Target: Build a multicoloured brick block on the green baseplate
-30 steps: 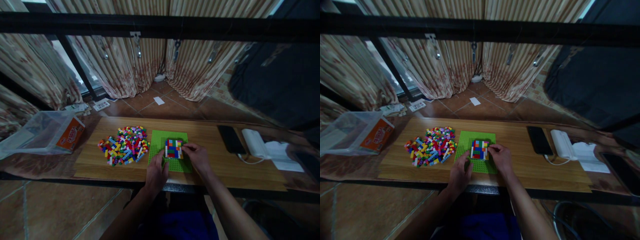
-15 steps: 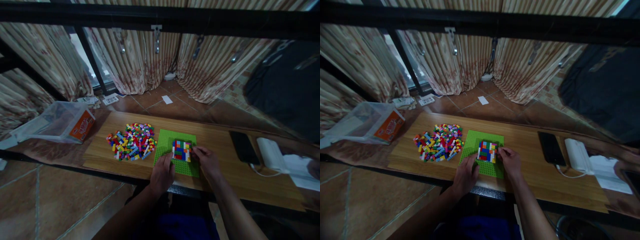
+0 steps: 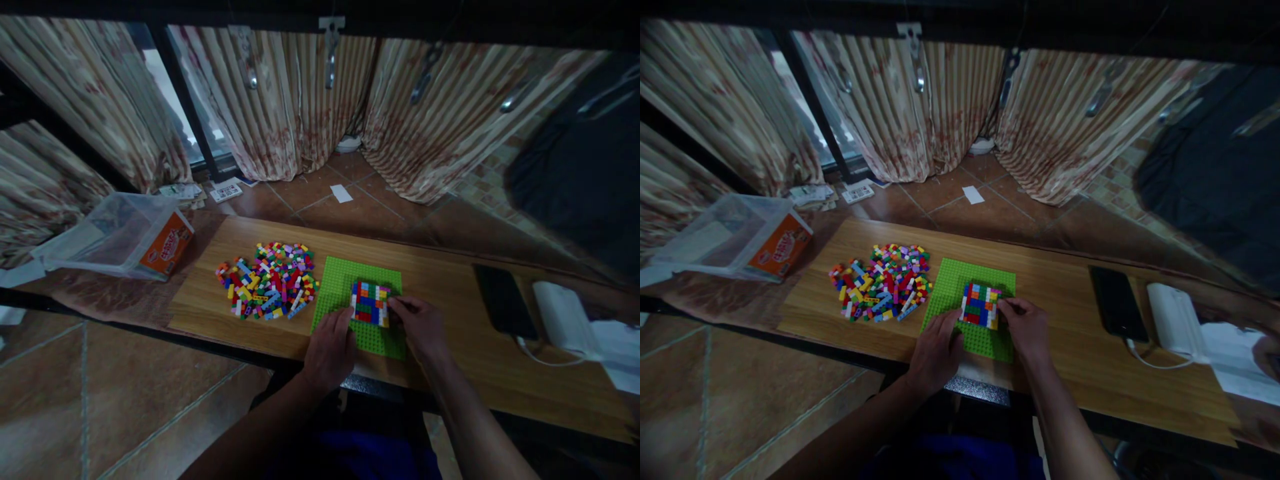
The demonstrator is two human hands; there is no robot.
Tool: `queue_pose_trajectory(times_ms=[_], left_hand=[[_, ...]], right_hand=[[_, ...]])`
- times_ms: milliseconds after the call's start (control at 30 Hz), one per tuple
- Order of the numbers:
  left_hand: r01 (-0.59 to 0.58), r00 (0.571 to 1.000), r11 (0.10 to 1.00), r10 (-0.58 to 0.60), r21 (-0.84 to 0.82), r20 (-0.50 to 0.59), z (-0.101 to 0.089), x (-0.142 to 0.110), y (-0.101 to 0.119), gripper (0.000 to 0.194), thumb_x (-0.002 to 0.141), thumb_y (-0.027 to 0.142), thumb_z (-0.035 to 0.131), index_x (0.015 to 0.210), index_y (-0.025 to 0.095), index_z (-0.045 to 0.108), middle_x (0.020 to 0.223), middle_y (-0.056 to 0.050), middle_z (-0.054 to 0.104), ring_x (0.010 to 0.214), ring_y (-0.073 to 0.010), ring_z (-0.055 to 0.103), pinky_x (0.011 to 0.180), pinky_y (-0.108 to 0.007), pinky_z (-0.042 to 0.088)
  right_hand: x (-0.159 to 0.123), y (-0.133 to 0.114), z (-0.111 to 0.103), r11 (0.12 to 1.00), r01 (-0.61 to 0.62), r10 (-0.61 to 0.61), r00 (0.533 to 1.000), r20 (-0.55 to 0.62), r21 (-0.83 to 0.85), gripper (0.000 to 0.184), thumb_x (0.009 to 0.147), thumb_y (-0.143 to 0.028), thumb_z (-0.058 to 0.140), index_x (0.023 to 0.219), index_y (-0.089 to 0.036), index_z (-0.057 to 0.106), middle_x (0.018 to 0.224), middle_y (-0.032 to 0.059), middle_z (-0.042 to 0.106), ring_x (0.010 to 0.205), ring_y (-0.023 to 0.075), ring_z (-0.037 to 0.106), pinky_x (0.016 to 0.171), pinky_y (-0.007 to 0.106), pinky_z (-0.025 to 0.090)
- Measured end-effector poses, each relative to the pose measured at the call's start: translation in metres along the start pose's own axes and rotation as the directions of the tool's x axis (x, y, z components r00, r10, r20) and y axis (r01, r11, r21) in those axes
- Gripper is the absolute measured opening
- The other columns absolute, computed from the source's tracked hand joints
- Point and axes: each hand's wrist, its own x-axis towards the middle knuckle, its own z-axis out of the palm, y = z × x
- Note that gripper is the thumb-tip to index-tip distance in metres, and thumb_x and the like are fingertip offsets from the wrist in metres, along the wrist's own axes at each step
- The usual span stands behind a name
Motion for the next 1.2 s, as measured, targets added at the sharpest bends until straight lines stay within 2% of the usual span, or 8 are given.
queue_pose_trajectory(times_ms=[267, 367, 467, 567, 700, 833, 1000, 1200], left_hand=[[0.043, 0.998, 0.998, -0.044, 0.043, 0.034, -0.001, 0.003, 0.003, 0.045, 0.088, 0.011, 0.046, 0.133, 0.015, 0.042, 0.124, -0.011, 0.058, 0.115, -0.0243, 0.053, 0.102, -0.045, 0.045], [0.033, 0.999, 0.998, -0.034, 0.045, 0.020, 0.000, 0.003, 0.003, 0.046, 0.087, 0.010, 0.048, 0.132, 0.013, 0.042, 0.124, -0.011, 0.058, 0.115, -0.0240, 0.053, 0.102, -0.044, 0.045], [0.018, 1.000, 0.999, -0.018, 0.039, -0.001, 0.001, 0.002, 0.002, 0.046, 0.087, 0.010, 0.048, 0.132, 0.013, 0.042, 0.125, -0.011, 0.057, 0.116, -0.0235, 0.052, 0.103, -0.043, 0.045], [0.022, 1.000, 0.999, -0.022, 0.027, -0.008, 0.001, 0.001, 0.002, 0.045, 0.087, 0.010, 0.047, 0.132, 0.013, 0.042, 0.126, -0.012, 0.056, 0.119, -0.0233, 0.051, 0.105, -0.044, 0.043], [0.032, 0.999, 0.999, -0.032, 0.023, 0.023, 0.000, 0.001, 0.003, 0.045, 0.088, 0.013, 0.045, 0.133, 0.014, 0.042, 0.128, -0.012, 0.056, 0.122, -0.0246, 0.050, 0.106, -0.046, 0.042], [0.039, 0.999, 0.999, -0.039, 0.015, 0.030, 0.000, 0.000, 0.003, 0.047, 0.088, 0.012, 0.044, 0.134, 0.013, 0.040, 0.127, -0.012, 0.056, 0.119, -0.0251, 0.051, 0.104, -0.045, 0.043], [0.038, 0.999, 0.999, -0.037, -0.019, 0.029, -0.001, -0.002, 0.005, 0.046, 0.088, 0.014, 0.044, 0.134, 0.017, 0.041, 0.125, -0.011, 0.057, 0.116, -0.0246, 0.052, 0.103, -0.043, 0.044], [0.064, 0.997, 0.997, -0.061, -0.051, 0.053, -0.002, -0.001, 0.005, 0.047, 0.085, 0.014, 0.046, 0.132, 0.015, 0.041, 0.126, -0.011, 0.056, 0.115, -0.0241, 0.052, 0.103, -0.040, 0.045]], right_hand=[[-0.005, 0.000, 0.000, 0.990, 0.105, -0.102, 0.994, 0.037, -0.092, 0.034, 0.071, -0.053, 0.066, 0.075, -0.019, 0.070, 0.066, 0.0040, 0.069, 0.058, 0.0175, 0.061, 0.055, 0.029, 0.045], [-0.005, 0.003, -0.003, 0.998, 0.058, -0.059, 0.997, 0.042, 0.011, 0.040, 0.073, -0.058, 0.062, 0.075, -0.019, 0.068, 0.066, 0.0041, 0.068, 0.057, 0.0159, 0.059, 0.053, 0.028, 0.045], [0.000, 0.001, -0.008, 0.997, 0.037, -0.036, 0.999, -0.026, 0.069, 0.045, 0.074, -0.062, 0.057, 0.077, -0.018, 0.067, 0.067, 0.0056, 0.068, 0.055, 0.0159, 0.059, 0.052, 0.028, 0.045], [0.010, -0.014, -0.012, 0.981, 0.170, -0.176, 0.982, -0.062, -0.096, 0.045, 0.079, -0.061, 0.052, 0.078, -0.018, 0.066, 0.070, 0.0066, 0.069, 0.059, 0.0178, 0.060, 0.056, 0.030, 0.045], [0.023, -0.049, -0.001, 0.829, 0.393, -0.449, 0.892, -0.055, -0.399, 0.042, 0.088, -0.052, 0.042, 0.079, -0.019, 0.068, 0.073, 0.0073, 0.069, 0.067, 0.0201, 0.060, 0.064, 0.032, 0.042], [0.033, -0.067, 0.035, 0.688, 0.565, -0.604, 0.794, 0.072, -0.455, 0.040, 0.091, -0.045, 0.038, 0.091, -0.019, 0.068, 0.091, 0.0105, 0.071, 0.081, 0.0219, 0.062, 0.076, 0.034, 0.044], [0.036, -0.051, 0.070, 0.483, 0.641, -0.601, 0.738, 0.307, -0.597, 0.039, 0.094, -0.043, 0.035, 0.103, -0.021, 0.066, 0.105, 0.0118, 0.070, 0.098, 0.0269, 0.060, 0.087, 0.041, 0.040], [0.042, -0.041, 0.073, 0.304, 0.628, -0.568, 0.723, 0.392, -0.716, 0.047, 0.094, -0.050, 0.031, 0.110, -0.018, 0.062, 0.109, 0.0137, 0.067, 0.100, 0.0305, 0.059, 0.085, 0.043, 0.039]])
